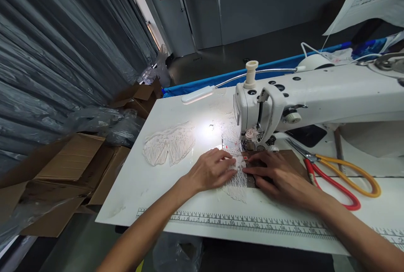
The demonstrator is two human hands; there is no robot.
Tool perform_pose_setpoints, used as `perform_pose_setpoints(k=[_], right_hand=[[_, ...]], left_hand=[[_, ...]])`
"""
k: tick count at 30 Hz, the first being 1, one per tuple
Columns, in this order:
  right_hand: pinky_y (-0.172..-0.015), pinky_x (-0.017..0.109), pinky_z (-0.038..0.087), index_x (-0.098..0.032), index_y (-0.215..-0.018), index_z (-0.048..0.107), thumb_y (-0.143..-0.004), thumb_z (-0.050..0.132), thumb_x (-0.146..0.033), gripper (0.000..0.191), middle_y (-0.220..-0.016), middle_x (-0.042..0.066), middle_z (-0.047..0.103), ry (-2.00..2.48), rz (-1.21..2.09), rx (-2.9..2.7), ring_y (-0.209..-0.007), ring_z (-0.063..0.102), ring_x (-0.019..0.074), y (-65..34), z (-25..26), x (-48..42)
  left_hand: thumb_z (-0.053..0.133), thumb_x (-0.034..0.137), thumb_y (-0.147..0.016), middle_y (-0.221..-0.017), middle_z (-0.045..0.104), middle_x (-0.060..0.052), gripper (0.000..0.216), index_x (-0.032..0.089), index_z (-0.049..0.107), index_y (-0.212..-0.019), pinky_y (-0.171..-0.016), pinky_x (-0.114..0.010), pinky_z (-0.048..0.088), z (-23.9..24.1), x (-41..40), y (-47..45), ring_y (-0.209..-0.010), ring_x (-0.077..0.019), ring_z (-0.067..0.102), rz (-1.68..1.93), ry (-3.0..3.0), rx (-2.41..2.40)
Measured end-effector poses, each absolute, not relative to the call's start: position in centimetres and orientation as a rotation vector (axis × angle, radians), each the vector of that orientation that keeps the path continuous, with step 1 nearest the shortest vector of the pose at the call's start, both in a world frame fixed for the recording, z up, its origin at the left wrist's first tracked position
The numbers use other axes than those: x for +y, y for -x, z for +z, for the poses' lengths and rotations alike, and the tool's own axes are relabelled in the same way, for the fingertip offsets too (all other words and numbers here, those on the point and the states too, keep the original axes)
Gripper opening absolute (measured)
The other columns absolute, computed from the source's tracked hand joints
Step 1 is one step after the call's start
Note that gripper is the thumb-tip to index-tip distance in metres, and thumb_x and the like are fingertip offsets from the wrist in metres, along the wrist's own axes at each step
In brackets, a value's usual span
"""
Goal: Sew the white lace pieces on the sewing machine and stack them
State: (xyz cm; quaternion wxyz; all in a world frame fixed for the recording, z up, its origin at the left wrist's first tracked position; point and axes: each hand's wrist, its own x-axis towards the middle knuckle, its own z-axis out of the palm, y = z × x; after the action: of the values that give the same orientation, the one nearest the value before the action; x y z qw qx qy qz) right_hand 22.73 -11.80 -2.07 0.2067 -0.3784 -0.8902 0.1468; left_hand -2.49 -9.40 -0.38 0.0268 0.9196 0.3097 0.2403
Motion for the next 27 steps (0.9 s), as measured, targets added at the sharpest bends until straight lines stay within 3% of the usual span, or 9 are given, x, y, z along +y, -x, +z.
perform_pose_setpoints(k=[4,11,20,27], right_hand=[[-0.093,0.05,0.043,-0.033,-0.119,0.065,-0.085,0.054,-0.018,0.039,-0.118,0.007,0.058,1.062,0.419,-2.474,-0.111,0.051,0.0273,-22.6,-1.7,-11.8],[-0.093,0.051,0.043,-0.032,-0.115,0.066,-0.086,0.054,-0.021,0.033,-0.119,0.006,0.057,1.08,0.419,-2.477,-0.112,0.05,0.0277,-22.7,-1.6,-11.8],[-0.09,0.048,0.048,-0.026,-0.118,0.065,-0.086,0.054,-0.019,0.035,-0.12,0.012,0.056,1.052,0.275,-2.43,-0.108,0.054,0.0278,-22.6,-3.0,-11.4],[-0.088,0.047,0.051,-0.028,-0.123,0.063,-0.09,0.05,-0.021,0.036,-0.12,0.012,0.055,1.023,0.265,-2.425,-0.106,0.055,0.0266,-22.8,-3.2,-11.0]], left_hand=[[0.05,0.044,-0.095,-0.121,0.06,-0.015,0.041,0.011,0.055,-0.119,-0.085,-0.041,0.052,0.2,-8.4,2.0,-0.101,-0.0239,0.059,0.458,-2.984,0.719],[0.044,0.053,-0.094,-0.13,0.053,-0.018,0.057,0.006,0.048,-0.127,-0.09,-0.044,0.048,0.3,-7.9,1.5,-0.104,-0.0278,0.053,0.249,-3.018,0.782],[0.033,0.049,-0.099,-0.134,0.05,-0.018,0.052,0.007,0.053,-0.123,-0.084,-0.043,0.042,0.6,-7.5,0.3,-0.098,-0.0267,0.052,0.138,-3.107,0.904],[0.035,0.043,-0.1,-0.133,0.052,-0.016,0.044,0.011,0.055,-0.121,-0.087,-0.044,0.039,0.1,-7.2,-0.1,-0.099,-0.025,0.053,0.268,-3.067,0.975]])
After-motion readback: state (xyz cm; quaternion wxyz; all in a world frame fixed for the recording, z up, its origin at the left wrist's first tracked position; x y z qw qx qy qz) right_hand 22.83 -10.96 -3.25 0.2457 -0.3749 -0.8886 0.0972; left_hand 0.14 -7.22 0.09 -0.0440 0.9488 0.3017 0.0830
